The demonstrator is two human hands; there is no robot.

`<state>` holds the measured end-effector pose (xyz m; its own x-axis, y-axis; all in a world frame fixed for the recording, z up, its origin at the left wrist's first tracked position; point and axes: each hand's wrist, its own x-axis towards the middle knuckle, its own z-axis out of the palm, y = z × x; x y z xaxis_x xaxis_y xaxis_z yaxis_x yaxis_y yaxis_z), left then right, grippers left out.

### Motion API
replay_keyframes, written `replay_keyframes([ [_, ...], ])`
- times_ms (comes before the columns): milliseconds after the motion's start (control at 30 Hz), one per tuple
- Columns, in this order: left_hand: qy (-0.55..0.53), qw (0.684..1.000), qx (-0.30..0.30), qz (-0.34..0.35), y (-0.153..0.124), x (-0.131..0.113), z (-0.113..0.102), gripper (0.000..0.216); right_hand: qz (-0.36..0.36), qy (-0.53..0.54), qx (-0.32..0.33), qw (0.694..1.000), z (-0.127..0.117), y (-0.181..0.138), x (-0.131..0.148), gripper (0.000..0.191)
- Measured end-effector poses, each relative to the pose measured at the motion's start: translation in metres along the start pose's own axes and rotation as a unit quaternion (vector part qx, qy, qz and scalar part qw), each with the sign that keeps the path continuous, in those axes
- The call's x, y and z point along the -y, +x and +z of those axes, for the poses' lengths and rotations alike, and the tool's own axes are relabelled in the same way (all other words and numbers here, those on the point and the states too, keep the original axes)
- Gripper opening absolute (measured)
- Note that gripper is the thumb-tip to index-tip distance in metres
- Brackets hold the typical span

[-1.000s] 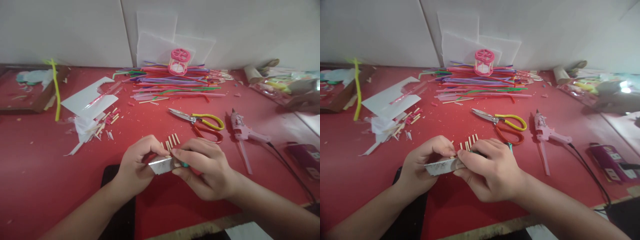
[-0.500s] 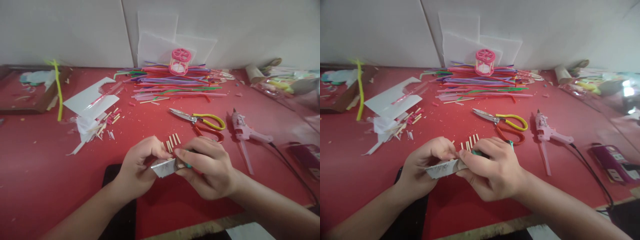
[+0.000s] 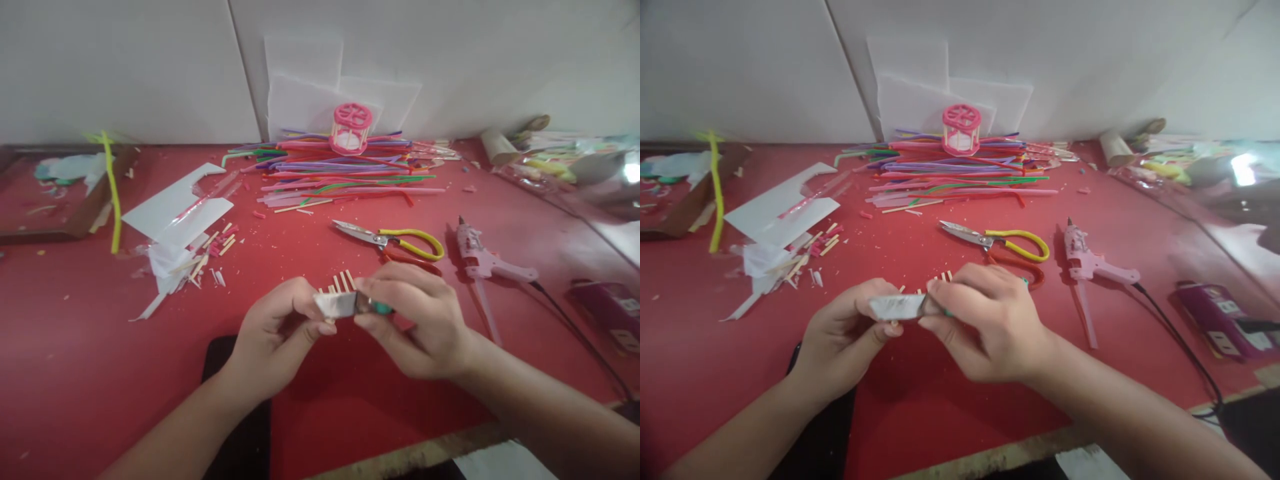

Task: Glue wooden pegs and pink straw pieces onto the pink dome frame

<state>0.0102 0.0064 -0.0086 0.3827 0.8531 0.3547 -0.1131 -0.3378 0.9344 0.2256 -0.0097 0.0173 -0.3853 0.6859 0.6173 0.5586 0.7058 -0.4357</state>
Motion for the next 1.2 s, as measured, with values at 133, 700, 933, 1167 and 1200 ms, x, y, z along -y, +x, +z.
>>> replay_keyframes([
  [133,-0.043,0.999,0.005,-0.028,-0.001,0.002,0.000,0.006,-0.020,0.017,0.030,0.999,0.008,-0.003,0.015,0.018],
  [700,-0.058,0.998,-0.018,-0.011,0.000,0.001,0.001,0.009,-0.015,0.022,0.037,0.999,0.007,-0.002,0.017,0.018],
  [933,-0.060,0.998,-0.027,-0.023,0.003,-0.003,0.004,0.011,-0.010,0.027,0.041,0.999,0.007,-0.002,0.016,0.017],
  [1167,-0.062,0.998,0.004,-0.003,0.002,-0.004,0.000,0.012,-0.011,0.038,0.035,0.999,0.006,-0.001,0.018,0.015],
  [1200,-0.056,0.998,0.014,-0.002,0.001,-0.005,0.000,0.009,-0.008,0.036,0.035,0.999,0.005,0.000,0.017,0.014],
])
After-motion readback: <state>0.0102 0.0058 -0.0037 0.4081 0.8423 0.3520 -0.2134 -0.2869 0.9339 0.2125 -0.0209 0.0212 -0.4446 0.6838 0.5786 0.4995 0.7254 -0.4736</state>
